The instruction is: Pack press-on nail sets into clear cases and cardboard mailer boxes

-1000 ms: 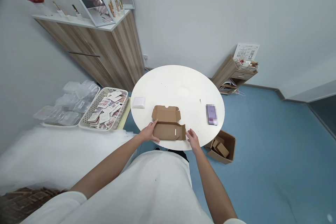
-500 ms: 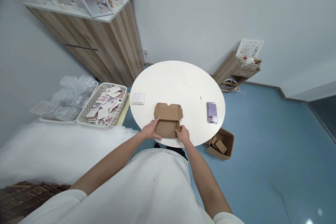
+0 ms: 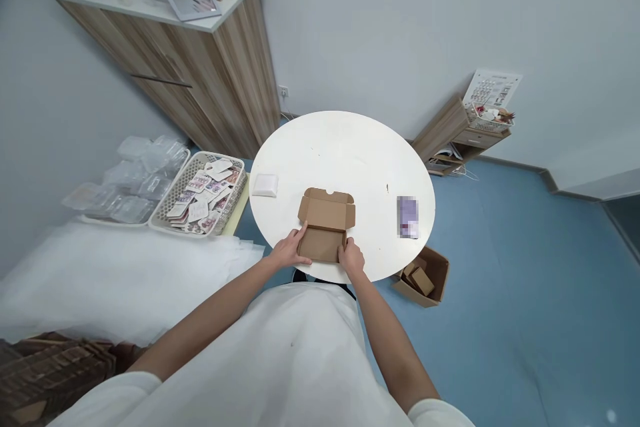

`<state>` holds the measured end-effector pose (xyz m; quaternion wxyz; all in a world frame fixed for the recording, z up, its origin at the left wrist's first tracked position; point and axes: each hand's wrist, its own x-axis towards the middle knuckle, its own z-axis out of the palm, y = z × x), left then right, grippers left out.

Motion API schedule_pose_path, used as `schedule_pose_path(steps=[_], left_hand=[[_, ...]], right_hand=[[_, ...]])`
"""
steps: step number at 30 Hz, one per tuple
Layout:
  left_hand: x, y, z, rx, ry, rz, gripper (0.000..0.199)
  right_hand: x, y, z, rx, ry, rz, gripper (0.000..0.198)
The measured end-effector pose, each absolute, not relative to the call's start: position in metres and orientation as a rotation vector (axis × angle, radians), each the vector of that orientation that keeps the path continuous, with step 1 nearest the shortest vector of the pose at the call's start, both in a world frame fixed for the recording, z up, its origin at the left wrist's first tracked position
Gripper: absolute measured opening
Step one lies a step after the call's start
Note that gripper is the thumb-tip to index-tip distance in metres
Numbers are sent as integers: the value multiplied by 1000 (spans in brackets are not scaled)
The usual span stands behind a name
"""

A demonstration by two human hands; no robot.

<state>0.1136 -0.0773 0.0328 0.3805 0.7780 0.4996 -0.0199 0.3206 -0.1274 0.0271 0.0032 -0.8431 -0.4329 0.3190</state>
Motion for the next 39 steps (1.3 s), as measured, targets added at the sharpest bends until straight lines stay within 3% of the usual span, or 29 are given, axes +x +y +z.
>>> schedule_pose_path(steps=[3, 8, 11, 17, 33, 39], left_hand=[[114, -89, 28, 1842, 1293, 120, 107], [121, -105, 15, 1488, 1361, 387, 69], [134, -100, 14, 1428, 1356, 411, 57], [173, -71, 21, 1449, 1300, 435, 58], [198, -69, 13, 1423, 1394, 419, 74], [190, -78, 13, 1435, 1504, 313, 75]], right_hand=[[329, -134, 30, -2508, -1280, 1034, 38], [339, -153, 28, -2144, -1068, 1268, 48], [344, -156, 25, -1967, -974, 1331, 50], [371, -138, 19, -1871, -991, 1170, 52], [394, -128, 5, -1808, -1039, 1215, 67], [385, -137, 12, -2013, -983, 935, 75]])
